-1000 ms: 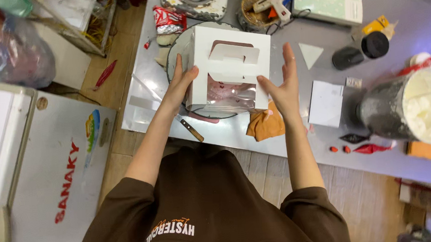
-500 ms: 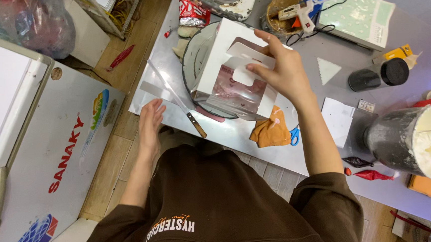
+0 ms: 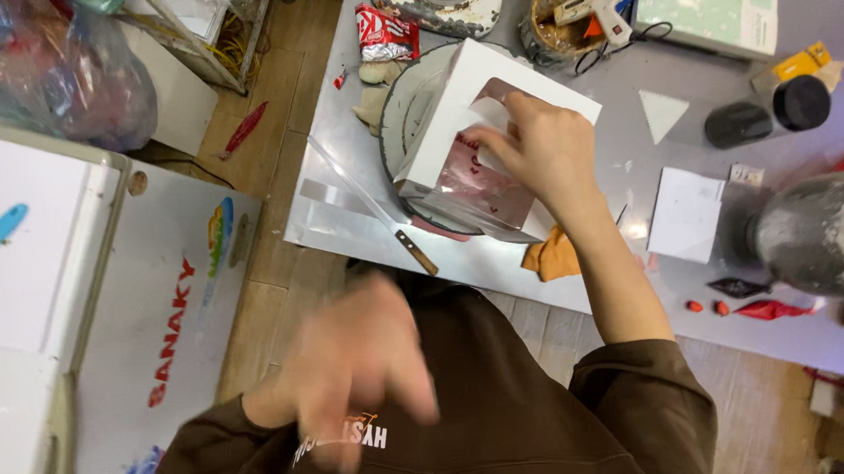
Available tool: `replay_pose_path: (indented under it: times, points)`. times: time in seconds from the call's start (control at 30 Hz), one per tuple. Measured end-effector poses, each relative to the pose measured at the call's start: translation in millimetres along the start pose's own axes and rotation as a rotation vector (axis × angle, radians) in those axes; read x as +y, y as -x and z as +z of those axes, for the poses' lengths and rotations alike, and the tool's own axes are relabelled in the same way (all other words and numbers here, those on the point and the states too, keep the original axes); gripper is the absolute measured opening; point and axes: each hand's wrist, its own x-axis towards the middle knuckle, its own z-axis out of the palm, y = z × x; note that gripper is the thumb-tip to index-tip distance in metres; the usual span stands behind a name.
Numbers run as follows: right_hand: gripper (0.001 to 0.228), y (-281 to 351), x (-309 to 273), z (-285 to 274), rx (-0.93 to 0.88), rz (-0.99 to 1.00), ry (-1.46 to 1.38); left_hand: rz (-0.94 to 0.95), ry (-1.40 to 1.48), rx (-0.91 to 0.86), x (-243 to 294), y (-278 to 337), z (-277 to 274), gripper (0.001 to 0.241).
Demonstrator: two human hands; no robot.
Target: The person wipes a metal spatula with a cloth, folds a white cardboard cake box, places a heart-shaped decorated cake into the box, and folds the lid to secure it.
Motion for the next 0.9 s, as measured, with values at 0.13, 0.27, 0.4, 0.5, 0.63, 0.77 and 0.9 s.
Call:
replay_pose_path:
  times: [0.13, 0.27, 0.4, 0.5, 0.63, 0.77, 0.9]
  points:
    - [0.045, -5, 7, 15, 0.046, 0.029, 0.063, 0.385, 0.394, -0.433, 30, -44, 8, 0.026]
    - [0.044, -4, 2, 18, 0.007, 0.161, -0.034, 0.178, 0.577, -0.499, 47, -48, 5, 0.039]
    - [0.041, -4, -11, 10, 0.064, 0.175, -0.072, 0.251, 0.586, -0.557, 38, -45, -10, 0.039]
    - [0.047, -4, -26, -10, 0.126, 0.201, -0.089, 0.222, 0.638, -0.539, 40, -46, -22, 0.034]
    - [0.064, 13, -39, -21, 0.196, 0.150, -0.081, 0.160, 0.453, -0.328, 31, -53, -41, 0.017]
    - [0.036, 21, -30, -2, 0.253, 0.155, -0.047, -0.115, 0.326, -0.100, 12, -30, -58, 0.059]
    - [0.028, 34, -25, -5, 0.227, 0.181, 0.021, -0.359, 0.241, -0.021, -12, -3, -79, 0.067]
